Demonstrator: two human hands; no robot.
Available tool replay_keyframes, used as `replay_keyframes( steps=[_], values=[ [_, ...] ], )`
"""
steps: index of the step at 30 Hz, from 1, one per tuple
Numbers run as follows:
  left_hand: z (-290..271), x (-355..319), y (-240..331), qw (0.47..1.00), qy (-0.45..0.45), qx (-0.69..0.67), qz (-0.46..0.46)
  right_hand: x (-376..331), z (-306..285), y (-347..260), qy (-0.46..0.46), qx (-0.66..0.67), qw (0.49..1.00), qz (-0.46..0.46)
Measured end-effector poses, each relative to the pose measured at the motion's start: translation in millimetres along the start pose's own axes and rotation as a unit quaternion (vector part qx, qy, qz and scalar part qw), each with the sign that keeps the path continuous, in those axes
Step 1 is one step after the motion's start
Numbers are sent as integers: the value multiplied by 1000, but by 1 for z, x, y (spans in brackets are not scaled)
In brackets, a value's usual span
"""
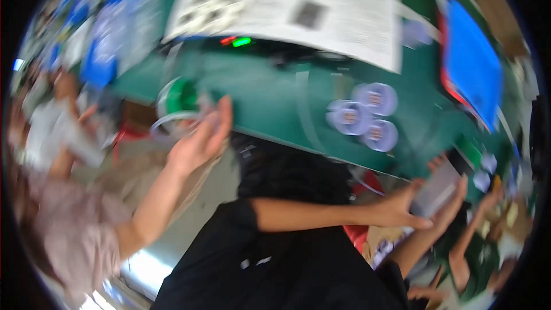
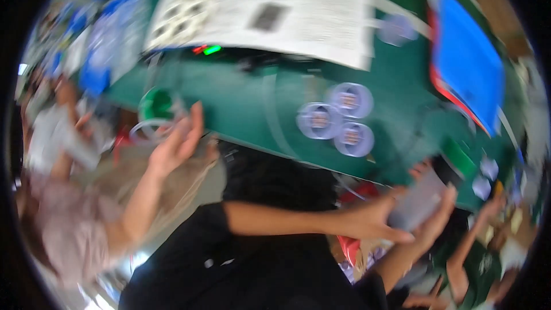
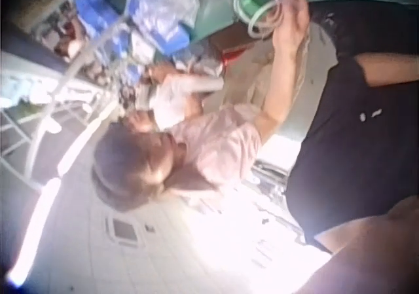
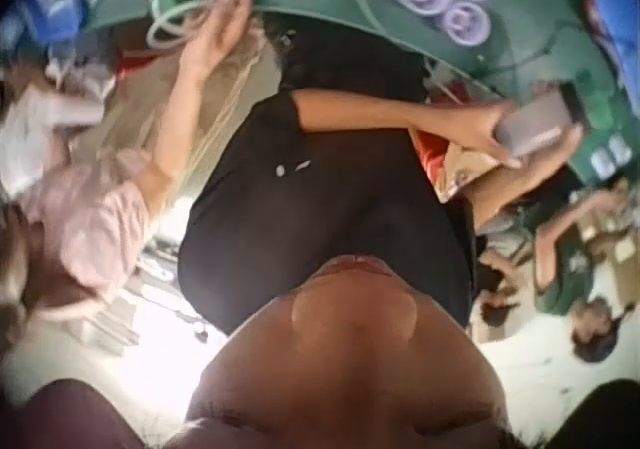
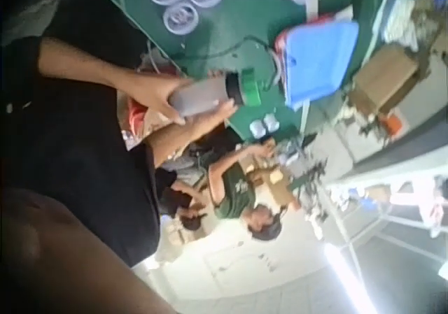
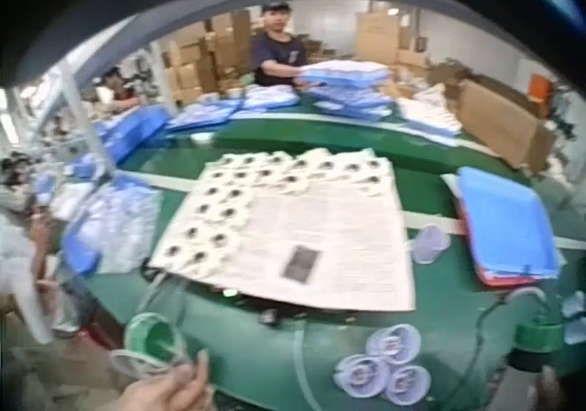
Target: Applying adhesive to cooling fan motors and attaching filter components on an electronics assembly line.
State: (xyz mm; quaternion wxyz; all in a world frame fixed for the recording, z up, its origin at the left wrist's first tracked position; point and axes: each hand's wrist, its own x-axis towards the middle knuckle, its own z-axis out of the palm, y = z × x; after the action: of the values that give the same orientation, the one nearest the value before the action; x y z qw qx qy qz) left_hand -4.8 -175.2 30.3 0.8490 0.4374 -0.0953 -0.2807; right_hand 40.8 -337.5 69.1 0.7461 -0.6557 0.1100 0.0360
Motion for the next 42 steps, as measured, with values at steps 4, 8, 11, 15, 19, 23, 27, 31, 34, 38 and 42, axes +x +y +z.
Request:
replay_keyframes(
  steps=[4, 8, 11, 15, 19, 23, 27, 31, 34, 38, 42],
  values=[
    [24, 14, -30, 992, 85, 12, 92, 4, 2, -14, -59, -150, 986, -45],
    [27, 12, -33, 976, 169, 130, 53, -1, 17, -14, 67, -279, 958, -9],
    [34, 25, -49, 950, 210, 206, 105, 3, 15, -7, 120, -274, 953, -49],
    [40, 30, -66, 930, 242, 225, 159, 3, 14, -13, 167, -356, 918, -52],
    [39, 32, -62, 945, 208, 218, 128, -6, 54, -16, 139, -300, 943, -42],
    [34, 43, -63, 970, 147, 164, 103, -4, 61, -20, 70, -241, 968, -12],
    [34, 47, -67, 970, 143, 168, 106, 51, -46, -7, 10, -185, 983, 1],
    [39, 48, -69, 970, 127, 172, 119, 42, -33, -20, -28, -143, 989, 14],
    [37, 46, -68, 958, 153, 203, 129, 29, 13, -24, -71, -99, 992, 34],
    [27, 43, -64, 970, 112, 150, 157, 35, 23, -22, -124, -43, 990, 61],
    [31, 47, -60, 970, 77, 147, 180, 30, 28, -38, -160, -4, 985, 65]
  ],
)
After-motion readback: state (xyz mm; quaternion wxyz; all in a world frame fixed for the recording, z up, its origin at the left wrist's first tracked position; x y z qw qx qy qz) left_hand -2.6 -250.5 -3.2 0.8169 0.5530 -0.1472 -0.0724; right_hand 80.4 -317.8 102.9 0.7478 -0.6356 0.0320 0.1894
